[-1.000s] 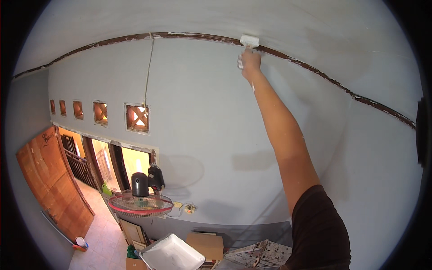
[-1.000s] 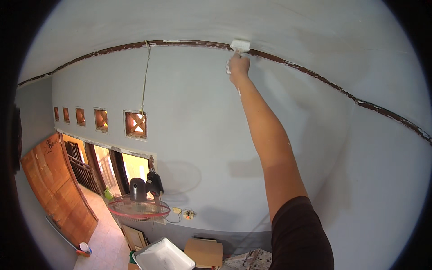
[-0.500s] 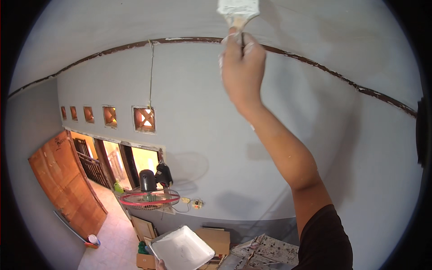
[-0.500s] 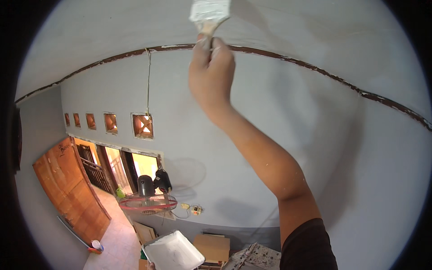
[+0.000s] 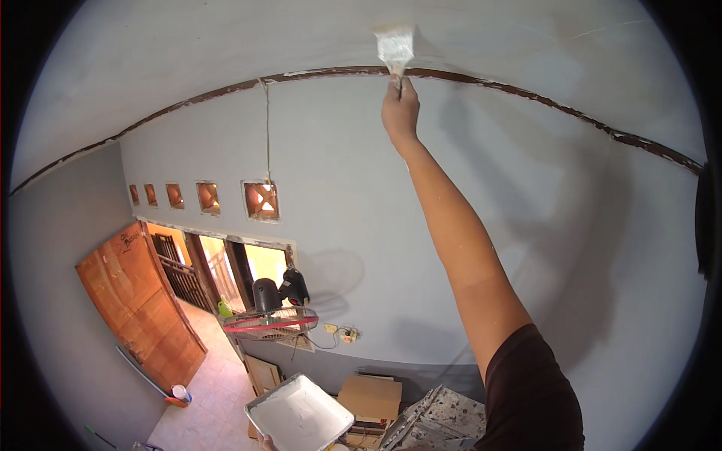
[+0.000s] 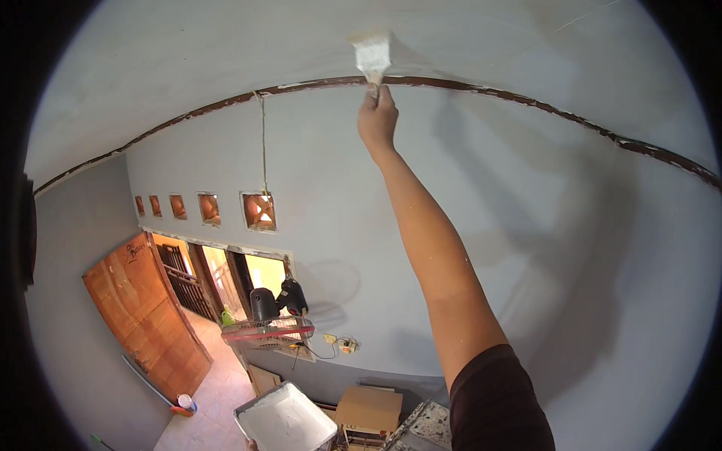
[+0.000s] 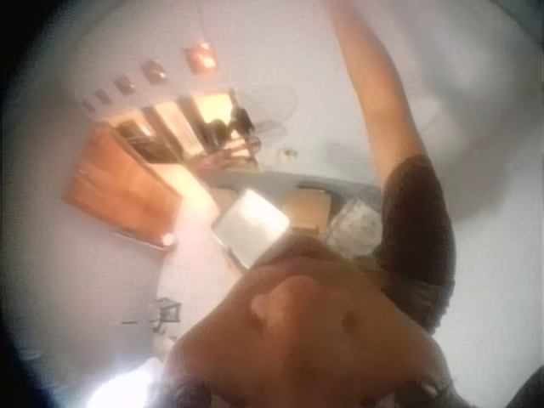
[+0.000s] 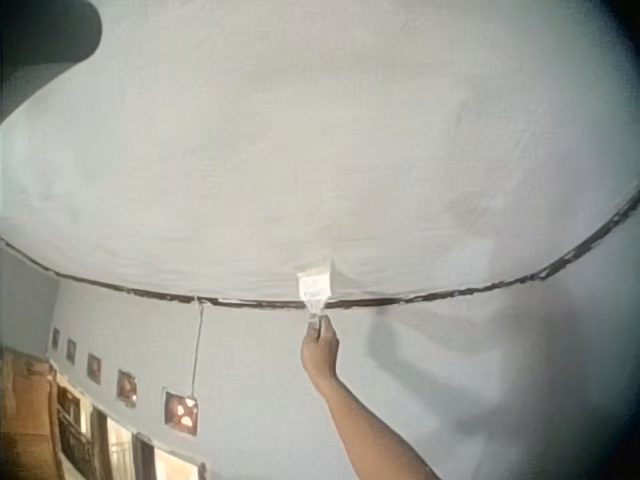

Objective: The person stands on a ladder and applies white paint to the edge of a ceiling using a brush, repeatedly dipping the brush into a container of paint held in the other hand.

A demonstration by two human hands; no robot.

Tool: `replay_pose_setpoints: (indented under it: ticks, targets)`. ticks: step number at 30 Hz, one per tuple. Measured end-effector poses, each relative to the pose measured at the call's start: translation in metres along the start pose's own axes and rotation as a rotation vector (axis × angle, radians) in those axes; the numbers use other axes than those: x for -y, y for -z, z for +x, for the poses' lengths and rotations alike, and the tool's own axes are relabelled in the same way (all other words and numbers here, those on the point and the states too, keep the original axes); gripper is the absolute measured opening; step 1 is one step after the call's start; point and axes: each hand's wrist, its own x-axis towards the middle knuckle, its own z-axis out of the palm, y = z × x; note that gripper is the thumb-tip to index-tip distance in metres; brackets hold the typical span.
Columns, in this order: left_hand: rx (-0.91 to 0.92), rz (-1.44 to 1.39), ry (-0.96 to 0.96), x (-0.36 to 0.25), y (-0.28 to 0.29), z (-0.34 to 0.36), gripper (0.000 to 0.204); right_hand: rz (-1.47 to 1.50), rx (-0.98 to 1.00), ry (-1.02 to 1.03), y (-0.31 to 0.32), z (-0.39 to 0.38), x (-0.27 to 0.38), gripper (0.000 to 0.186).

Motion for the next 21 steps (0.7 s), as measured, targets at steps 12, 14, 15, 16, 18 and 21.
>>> replay_pose_setpoints:
  ticks: [12, 14, 15, 16, 18, 21]
  targets:
    - [-0.065, 0.036, 0.061, -0.009, 0.019, -0.039, 0.06, 0.186, 0.096, -0.459, -0.05, -0.017, 0.046, 0.029]
    - [-0.071, 0.045, 0.07, -0.012, 0.023, -0.043, 0.06, 0.209, 0.0, -0.208, -0.075, -0.025, 0.076, 0.034]
    - [-0.077, 0.047, 0.078, -0.013, 0.024, -0.046, 0.061, 0.185, 0.036, -0.233, -0.084, -0.029, 0.096, 0.033]
    - [-0.08, 0.048, 0.083, -0.014, 0.025, -0.049, 0.061, 0.16, 0.073, -0.254, -0.088, -0.032, 0.119, 0.031]
    - [-0.088, 0.05, 0.093, -0.015, 0.029, -0.051, 0.061, 0.229, 0.114, -0.101, -0.085, -0.064, 0.154, 0.025]
    - [-0.097, 0.057, 0.091, -0.013, 0.034, -0.052, 0.061, 0.289, 0.275, 0.099, -0.08, -0.098, 0.162, 0.014]
